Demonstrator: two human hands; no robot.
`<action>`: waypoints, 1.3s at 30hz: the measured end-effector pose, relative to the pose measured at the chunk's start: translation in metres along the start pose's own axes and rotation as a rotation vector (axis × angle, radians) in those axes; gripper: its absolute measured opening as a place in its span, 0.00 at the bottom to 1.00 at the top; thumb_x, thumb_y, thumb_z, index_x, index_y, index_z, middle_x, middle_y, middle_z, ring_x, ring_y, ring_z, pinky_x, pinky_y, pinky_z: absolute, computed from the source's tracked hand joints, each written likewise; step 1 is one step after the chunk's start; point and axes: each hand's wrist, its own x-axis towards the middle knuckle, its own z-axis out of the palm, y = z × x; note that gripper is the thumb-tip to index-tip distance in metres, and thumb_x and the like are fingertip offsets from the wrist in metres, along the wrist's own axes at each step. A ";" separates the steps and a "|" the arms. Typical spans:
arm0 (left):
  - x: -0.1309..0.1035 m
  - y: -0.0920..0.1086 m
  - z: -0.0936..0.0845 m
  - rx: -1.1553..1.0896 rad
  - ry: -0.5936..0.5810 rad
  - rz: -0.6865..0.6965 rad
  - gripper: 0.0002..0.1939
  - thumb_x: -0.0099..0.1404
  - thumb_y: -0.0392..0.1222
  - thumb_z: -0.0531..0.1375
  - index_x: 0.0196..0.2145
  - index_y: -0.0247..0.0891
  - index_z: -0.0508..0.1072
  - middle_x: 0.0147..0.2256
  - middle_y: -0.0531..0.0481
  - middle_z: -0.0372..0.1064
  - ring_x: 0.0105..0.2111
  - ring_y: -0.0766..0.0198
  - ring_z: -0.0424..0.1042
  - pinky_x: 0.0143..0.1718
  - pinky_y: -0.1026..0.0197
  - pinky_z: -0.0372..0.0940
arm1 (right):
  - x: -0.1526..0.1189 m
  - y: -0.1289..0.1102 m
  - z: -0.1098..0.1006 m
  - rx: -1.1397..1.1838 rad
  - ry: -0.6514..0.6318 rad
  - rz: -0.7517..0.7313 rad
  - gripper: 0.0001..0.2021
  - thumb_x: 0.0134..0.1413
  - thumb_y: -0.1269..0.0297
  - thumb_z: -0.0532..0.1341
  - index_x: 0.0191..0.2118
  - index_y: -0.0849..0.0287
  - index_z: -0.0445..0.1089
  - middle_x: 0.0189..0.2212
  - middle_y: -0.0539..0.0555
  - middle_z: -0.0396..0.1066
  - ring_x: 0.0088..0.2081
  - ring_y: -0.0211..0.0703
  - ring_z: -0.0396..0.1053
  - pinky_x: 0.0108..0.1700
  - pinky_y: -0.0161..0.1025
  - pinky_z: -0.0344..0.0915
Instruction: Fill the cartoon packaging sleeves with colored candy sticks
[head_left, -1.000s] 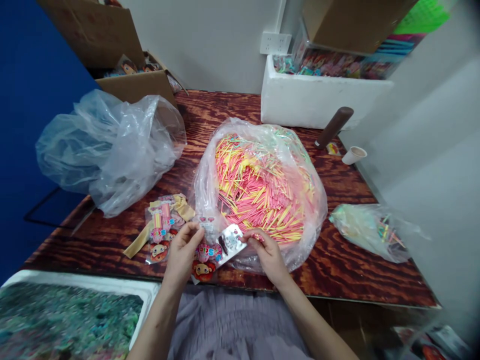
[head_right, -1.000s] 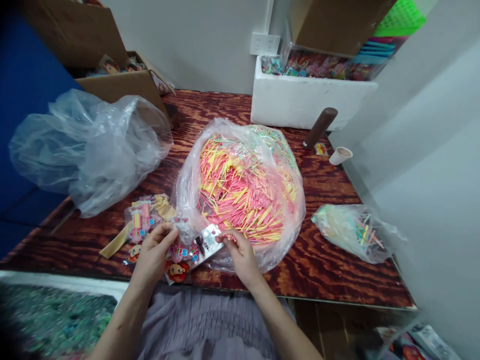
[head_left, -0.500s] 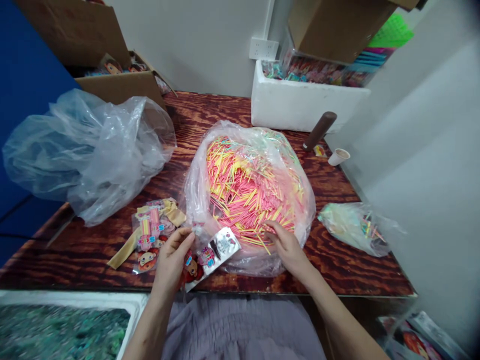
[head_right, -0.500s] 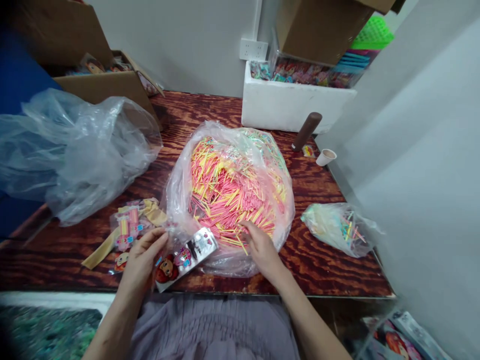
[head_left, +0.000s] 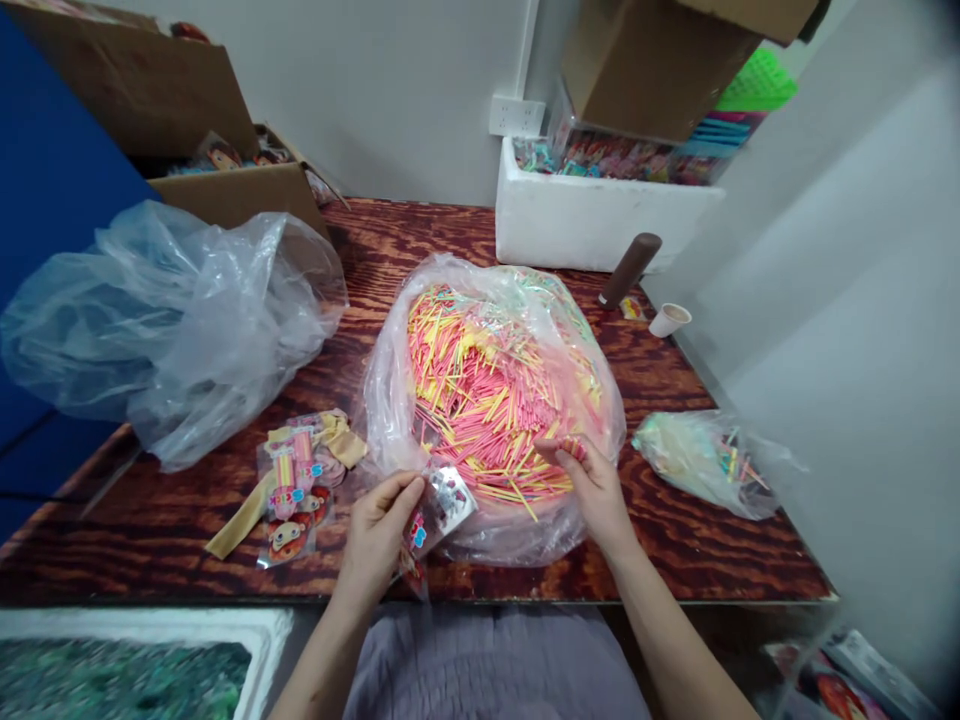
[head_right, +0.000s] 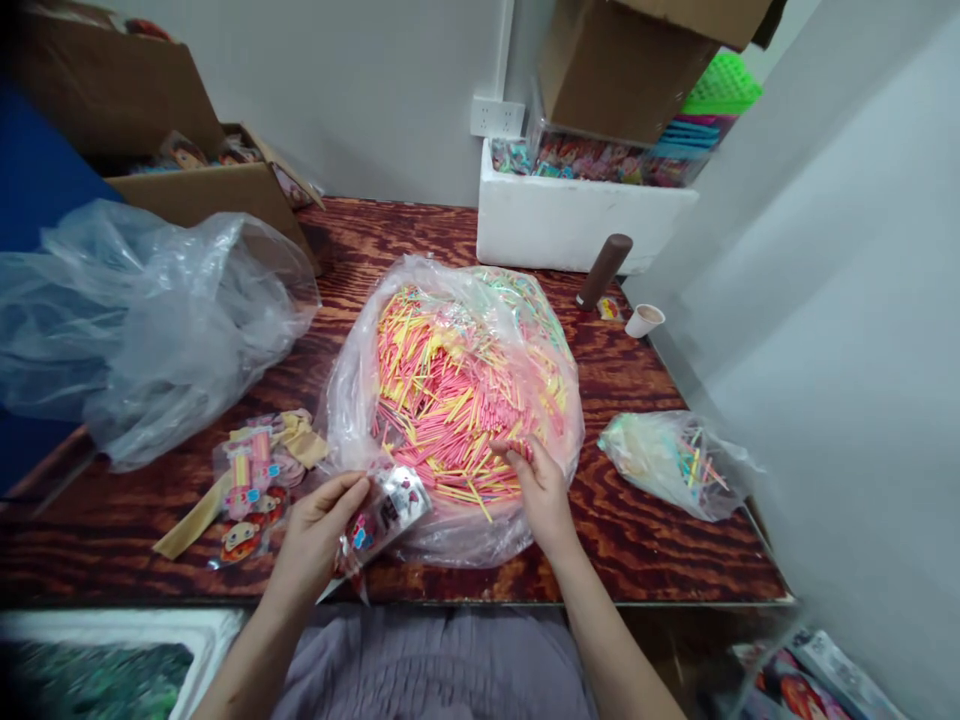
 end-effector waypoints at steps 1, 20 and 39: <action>0.000 0.001 0.002 -0.004 -0.008 0.003 0.12 0.52 0.49 0.68 0.31 0.38 0.80 0.31 0.51 0.76 0.32 0.63 0.71 0.35 0.65 0.66 | -0.001 -0.001 0.004 0.077 -0.006 0.011 0.10 0.61 0.57 0.59 0.41 0.56 0.73 0.39 0.55 0.77 0.42 0.46 0.74 0.50 0.46 0.68; -0.002 -0.007 -0.007 -0.024 -0.017 -0.060 0.13 0.54 0.49 0.68 0.33 0.37 0.79 0.31 0.52 0.75 0.32 0.65 0.70 0.34 0.68 0.65 | -0.017 -0.010 0.039 0.069 -0.120 -0.053 0.10 0.63 0.63 0.58 0.44 0.53 0.76 0.41 0.53 0.77 0.45 0.46 0.73 0.49 0.42 0.67; -0.003 -0.014 -0.015 0.025 -0.003 -0.056 0.13 0.55 0.48 0.67 0.34 0.37 0.79 0.31 0.51 0.75 0.32 0.65 0.70 0.35 0.67 0.64 | -0.027 -0.009 0.050 0.043 -0.192 -0.043 0.11 0.64 0.65 0.56 0.44 0.54 0.76 0.42 0.53 0.77 0.46 0.46 0.73 0.50 0.41 0.65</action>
